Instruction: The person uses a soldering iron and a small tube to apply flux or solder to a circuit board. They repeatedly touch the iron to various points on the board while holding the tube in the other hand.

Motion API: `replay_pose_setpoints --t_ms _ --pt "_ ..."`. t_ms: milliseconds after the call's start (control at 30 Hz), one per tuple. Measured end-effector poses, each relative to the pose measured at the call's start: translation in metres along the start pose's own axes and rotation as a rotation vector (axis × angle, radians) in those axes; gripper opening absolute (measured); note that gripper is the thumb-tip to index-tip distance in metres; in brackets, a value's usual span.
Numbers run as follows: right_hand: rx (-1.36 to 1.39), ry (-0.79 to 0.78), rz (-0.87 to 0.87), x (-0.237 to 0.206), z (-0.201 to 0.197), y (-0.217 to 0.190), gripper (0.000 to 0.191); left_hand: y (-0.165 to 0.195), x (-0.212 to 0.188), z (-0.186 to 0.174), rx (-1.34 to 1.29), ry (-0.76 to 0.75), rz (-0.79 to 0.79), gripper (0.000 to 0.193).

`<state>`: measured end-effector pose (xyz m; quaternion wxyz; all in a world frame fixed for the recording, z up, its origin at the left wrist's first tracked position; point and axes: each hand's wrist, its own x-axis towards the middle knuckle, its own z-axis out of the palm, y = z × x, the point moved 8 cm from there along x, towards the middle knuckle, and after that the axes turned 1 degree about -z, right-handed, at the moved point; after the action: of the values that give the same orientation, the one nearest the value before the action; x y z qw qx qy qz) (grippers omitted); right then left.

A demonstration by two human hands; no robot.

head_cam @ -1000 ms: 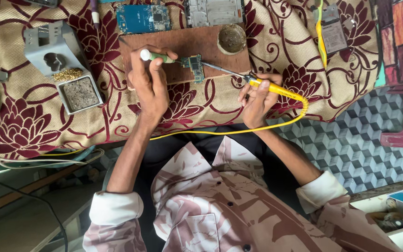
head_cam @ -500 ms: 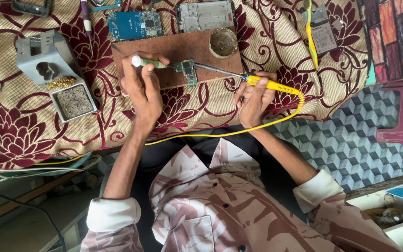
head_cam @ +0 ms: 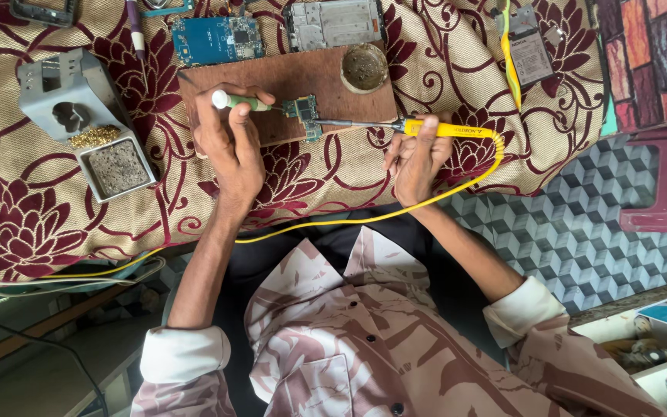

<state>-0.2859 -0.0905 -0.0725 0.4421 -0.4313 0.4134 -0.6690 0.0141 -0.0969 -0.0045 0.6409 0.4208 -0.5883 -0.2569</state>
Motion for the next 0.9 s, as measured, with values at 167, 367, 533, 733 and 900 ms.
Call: replay_pose_setpoints --t_ms 167,367,533,733,900 --pt "-0.006 -0.002 0.0 -0.001 0.005 -0.003 0.035 -0.001 0.001 0.0 -0.025 0.011 0.004 0.021" --pt "0.029 -0.034 -0.009 -0.001 0.007 -0.005 0.034 0.0 -0.001 0.0 -0.016 0.006 -0.004 0.021" --pt "-0.034 -0.03 -0.011 -0.002 0.004 -0.001 0.035 -0.001 0.0 0.0 -0.009 0.003 -0.006 0.02" --pt "0.025 -0.001 -0.026 -0.003 0.0 0.005 0.036 -0.003 0.0 0.0 -0.017 0.0 -0.005 0.02" --pt "0.057 -0.045 -0.026 -0.002 0.002 0.003 0.037 -0.004 0.0 0.0 -0.023 -0.002 0.008 0.021"
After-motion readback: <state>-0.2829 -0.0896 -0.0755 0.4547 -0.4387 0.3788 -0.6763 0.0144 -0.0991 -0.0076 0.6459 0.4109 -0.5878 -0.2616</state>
